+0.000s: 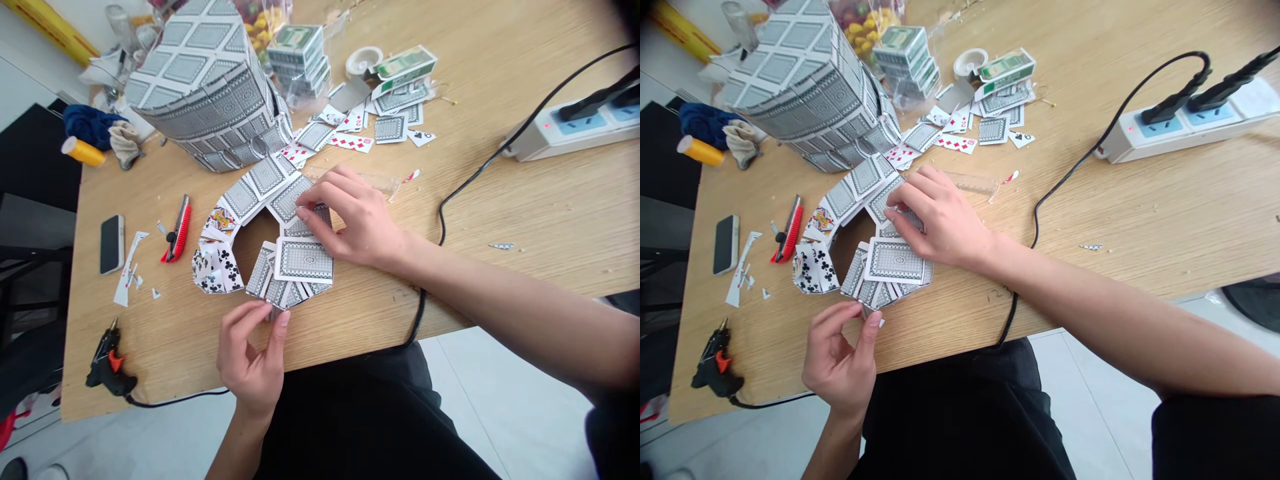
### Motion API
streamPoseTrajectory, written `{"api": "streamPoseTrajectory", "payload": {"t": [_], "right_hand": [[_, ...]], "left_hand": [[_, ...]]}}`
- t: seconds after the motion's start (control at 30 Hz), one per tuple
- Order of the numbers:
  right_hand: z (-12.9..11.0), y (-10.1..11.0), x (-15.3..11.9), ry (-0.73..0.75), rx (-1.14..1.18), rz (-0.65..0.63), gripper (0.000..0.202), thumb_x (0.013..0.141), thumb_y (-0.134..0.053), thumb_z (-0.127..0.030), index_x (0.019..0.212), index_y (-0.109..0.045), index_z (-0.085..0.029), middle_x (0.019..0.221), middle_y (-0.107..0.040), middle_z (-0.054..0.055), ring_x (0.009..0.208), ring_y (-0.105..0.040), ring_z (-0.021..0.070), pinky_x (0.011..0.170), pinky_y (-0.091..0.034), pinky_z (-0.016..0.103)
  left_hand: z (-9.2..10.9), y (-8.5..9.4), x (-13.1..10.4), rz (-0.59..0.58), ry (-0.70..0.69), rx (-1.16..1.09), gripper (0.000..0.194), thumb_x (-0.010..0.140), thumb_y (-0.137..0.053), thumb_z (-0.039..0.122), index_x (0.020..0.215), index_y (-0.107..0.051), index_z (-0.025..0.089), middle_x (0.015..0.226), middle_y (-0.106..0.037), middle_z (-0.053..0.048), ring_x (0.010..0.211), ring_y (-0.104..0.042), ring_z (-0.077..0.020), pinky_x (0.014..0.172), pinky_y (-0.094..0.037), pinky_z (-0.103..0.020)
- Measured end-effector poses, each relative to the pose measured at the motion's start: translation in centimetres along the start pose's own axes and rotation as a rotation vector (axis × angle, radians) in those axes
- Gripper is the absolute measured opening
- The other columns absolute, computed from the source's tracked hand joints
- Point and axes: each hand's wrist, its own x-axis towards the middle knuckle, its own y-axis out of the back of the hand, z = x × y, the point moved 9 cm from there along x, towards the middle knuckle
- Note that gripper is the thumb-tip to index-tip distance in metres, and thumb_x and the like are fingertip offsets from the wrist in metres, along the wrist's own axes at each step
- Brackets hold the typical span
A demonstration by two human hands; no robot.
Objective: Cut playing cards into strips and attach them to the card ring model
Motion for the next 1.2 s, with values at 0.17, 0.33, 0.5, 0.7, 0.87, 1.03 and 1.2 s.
{"api": "streamPoseTrajectory", "payload": {"t": [0.17,0.33,0.5,0.7,0.87,1.03,1.2], "right_hand": [[0.2,-0.1,0.0,-0.031,-0.013,-0.022,0.013,0.108,-0.057,-0.029,0.102,-0.065,-0.021,0.09,-0.066,0.006,0.088,-0.057,0.0236,0.084,-0.047,0.041],[-0.9,0.5,0.7,0.017,-0.029,-0.032,0.014,0.106,-0.063,-0.032,0.105,-0.068,-0.02,0.093,-0.072,0.008,0.091,-0.062,0.0253,0.084,-0.049,0.043],[-3.4,0.7,0.5,0.024,-0.011,-0.232,0.036,0.097,-0.078,-0.049,0.119,-0.072,-0.022,0.128,-0.074,0.014,0.124,-0.065,0.0348,0.106,-0.05,0.056],[-2.3,1.3,-5.5,-0.789,0.31,-0.274,0.086,0.099,-0.07,-0.065,0.169,-0.038,-0.029,0.178,-0.035,0.017,0.165,-0.034,0.0389,0.131,-0.032,0.067],[-3.8,-0.8,-10.2,-1.217,0.679,-0.018,0.084,0.102,-0.064,-0.07,0.172,-0.035,-0.034,0.174,-0.047,0.006,0.161,-0.044,0.027,0.138,-0.026,0.048],[-5.0,-2.2,-9.9,-1.225,0.809,0.134,0.076,0.096,-0.072,-0.068,0.163,-0.049,-0.04,0.174,-0.047,0.002,0.164,-0.041,0.0251,0.137,-0.029,0.047],[-6.1,0.2,-11.4,-1.355,0.78,0.312,0.065,0.086,-0.083,-0.063,0.143,-0.068,-0.035,0.161,-0.061,0.007,0.158,-0.049,0.0312,0.132,-0.039,0.053]], "left_hand": [[0.8,-0.3,0.3,-0.039,-0.07,0.073,0.037,0.088,-0.085,0.004,0.12,-0.077,0.021,0.11,-0.077,-0.005,0.102,-0.075,-0.0203,0.088,-0.065,-0.038],[1.2,0.6,0.9,-0.071,-0.176,0.104,0.035,0.092,-0.079,0.002,0.121,-0.078,0.022,0.114,-0.075,-0.006,0.102,-0.075,-0.0188,0.087,-0.064,-0.033],[-2.5,4.8,1.9,0.003,-0.129,0.23,0.041,0.089,-0.083,0.009,0.127,-0.077,0.022,0.119,-0.075,-0.009,0.111,-0.073,-0.0242,0.102,-0.061,-0.042],[-12.0,5.5,1.6,-0.161,0.406,-0.098,0.073,0.097,-0.074,0.026,0.163,-0.045,0.025,0.166,-0.053,-0.018,0.153,-0.055,-0.0333,0.126,-0.05,-0.055],[-12.3,1.7,2.5,-0.304,0.425,-0.26,0.092,0.095,-0.07,0.02,0.174,-0.024,0.024,0.177,-0.039,-0.018,0.165,-0.039,-0.0328,0.137,-0.031,-0.058],[-11.6,1.0,3.1,-0.274,0.413,-0.397,0.083,0.093,-0.072,0.022,0.167,-0.035,0.022,0.165,-0.054,-0.019,0.155,-0.053,-0.0315,0.133,-0.039,-0.056],[-7.8,4.3,3.8,-0.23,0.174,-0.069,0.072,0.095,-0.067,0.017,0.163,-0.046,0.025,0.16,-0.055,-0.017,0.151,-0.054,-0.0335,0.129,-0.042,-0.06]]}}
